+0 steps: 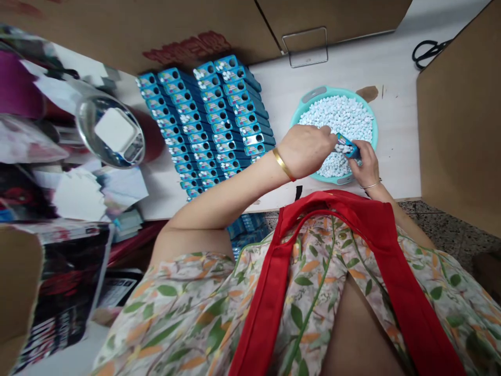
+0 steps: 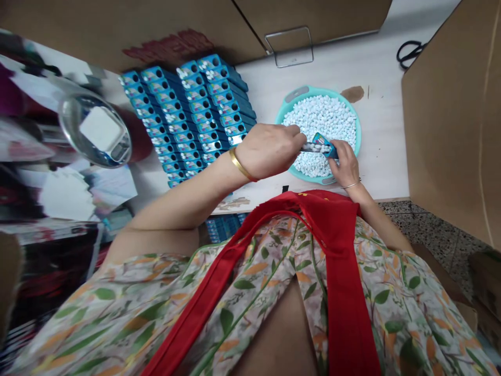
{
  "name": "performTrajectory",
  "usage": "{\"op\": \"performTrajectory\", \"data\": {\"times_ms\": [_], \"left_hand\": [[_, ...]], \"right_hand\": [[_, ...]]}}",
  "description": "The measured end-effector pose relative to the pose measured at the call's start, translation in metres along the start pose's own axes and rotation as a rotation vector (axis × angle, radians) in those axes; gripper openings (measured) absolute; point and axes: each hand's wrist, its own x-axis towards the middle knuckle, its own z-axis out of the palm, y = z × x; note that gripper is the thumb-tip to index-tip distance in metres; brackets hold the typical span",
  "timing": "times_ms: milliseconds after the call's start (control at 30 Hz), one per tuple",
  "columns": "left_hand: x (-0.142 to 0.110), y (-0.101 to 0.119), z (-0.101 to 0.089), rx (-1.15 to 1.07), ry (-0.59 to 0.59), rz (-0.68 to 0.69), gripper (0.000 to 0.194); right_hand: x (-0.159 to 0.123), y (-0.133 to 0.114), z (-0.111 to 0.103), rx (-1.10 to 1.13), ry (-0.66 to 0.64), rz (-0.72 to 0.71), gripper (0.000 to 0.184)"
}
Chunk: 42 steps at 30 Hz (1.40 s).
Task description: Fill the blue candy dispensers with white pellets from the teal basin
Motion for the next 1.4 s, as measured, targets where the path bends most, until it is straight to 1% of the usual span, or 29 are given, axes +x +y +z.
{"op": "performTrajectory", "data": {"times_ms": [67,133,200,233,267,300,367,400,433,500,567,633,700,767,833,900,967,1067,1133,1200,1267,1300,1367,1400], "left_hand": [[-0.002,0.011,-0.009,0.020,-0.011,-0.004,0.037],[-0.004,0.010,-0.014,0.010,0.002,-0.002,0.037],[-0.007,-0.005,-0.009,-0.033,0.037,-0.027,0.032],[-0.008,-0.017,-0.001,-0.059,0.057,-0.061,0.030],[-0.008,-0.031,0.011,-0.084,0.075,-0.108,0.029],[-0.007,-0.045,0.027,-0.107,0.084,-0.164,0.029],[-0.002,-0.068,0.069,-0.153,0.062,-0.281,0.030],[0.003,-0.075,0.092,-0.190,0.027,-0.327,0.030],[0.009,-0.077,0.115,-0.238,-0.016,-0.358,0.029],[0.023,-0.069,0.156,-0.336,-0.080,-0.380,0.029],[0.036,-0.052,0.183,-0.429,-0.082,-0.398,0.032],[0.042,-0.039,0.196,-0.508,-0.044,-0.423,0.033],[0.038,-0.036,0.199,-0.584,0.004,-0.422,0.031],[0.025,-0.044,0.194,-0.631,0.062,-0.366,0.026],[0.008,-0.056,0.182,-0.659,0.130,-0.275,0.024],[-0.007,-0.065,0.163,-0.653,0.186,-0.173,0.024],[-0.017,-0.066,0.137,-0.602,0.201,-0.080,0.027],[-0.023,-0.050,0.092,-0.428,0.153,-0.003,0.029],[-0.022,-0.033,0.063,-0.274,0.112,-0.007,0.028],[-0.023,-0.015,0.039,-0.141,0.087,-0.025,0.027],[-0.027,-0.002,0.021,-0.063,0.083,-0.033,0.030],[-0.031,0.001,0.014,-0.045,0.090,-0.038,0.031],[-0.040,-0.002,0.006,-0.042,0.110,-0.063,0.031],[-0.044,-0.007,0.006,-0.058,0.125,-0.082,0.031]], "right_hand": [[0.000,-0.001,0.004,0.023,-0.006,0.017,0.043],[0.000,-0.001,0.007,0.049,0.005,0.029,0.042],[-0.001,-0.001,0.008,0.084,0.030,0.037,0.041],[-0.002,-0.001,0.007,0.100,0.044,0.043,0.041],[-0.003,-0.001,0.006,0.110,0.056,0.053,0.041],[-0.004,-0.001,0.004,0.115,0.067,0.068,0.041],[-0.008,0.000,-0.003,0.107,0.093,0.104,0.043],[-0.010,0.001,-0.007,0.099,0.111,0.124,0.043],[-0.012,0.002,-0.011,0.089,0.132,0.143,0.045],[-0.017,0.004,-0.020,0.068,0.169,0.177,0.047],[-0.020,0.008,-0.029,0.045,0.189,0.207,0.050],[-0.023,0.013,-0.035,0.032,0.206,0.229,0.051],[-0.026,0.017,-0.038,0.029,0.233,0.233,0.052],[-0.027,0.019,-0.039,0.021,0.251,0.231,0.052],[-0.027,0.019,-0.038,0.004,0.239,0.224,0.051],[-0.025,0.016,-0.035,-0.015,0.206,0.200,0.048],[-0.021,0.010,-0.030,-0.020,0.162,0.159,0.045],[-0.013,0.002,-0.020,-0.002,0.093,0.107,0.042],[-0.009,-0.002,-0.012,0.011,0.057,0.089,0.043],[-0.006,-0.004,-0.006,0.025,0.034,0.076,0.042],[-0.005,-0.006,-0.002,0.040,0.026,0.062,0.040],[-0.005,-0.007,0.000,0.046,0.027,0.060,0.040],[-0.005,-0.010,0.001,0.057,0.032,0.072,0.039],[-0.005,-0.013,0.001,0.071,0.035,0.081,0.039]]}}
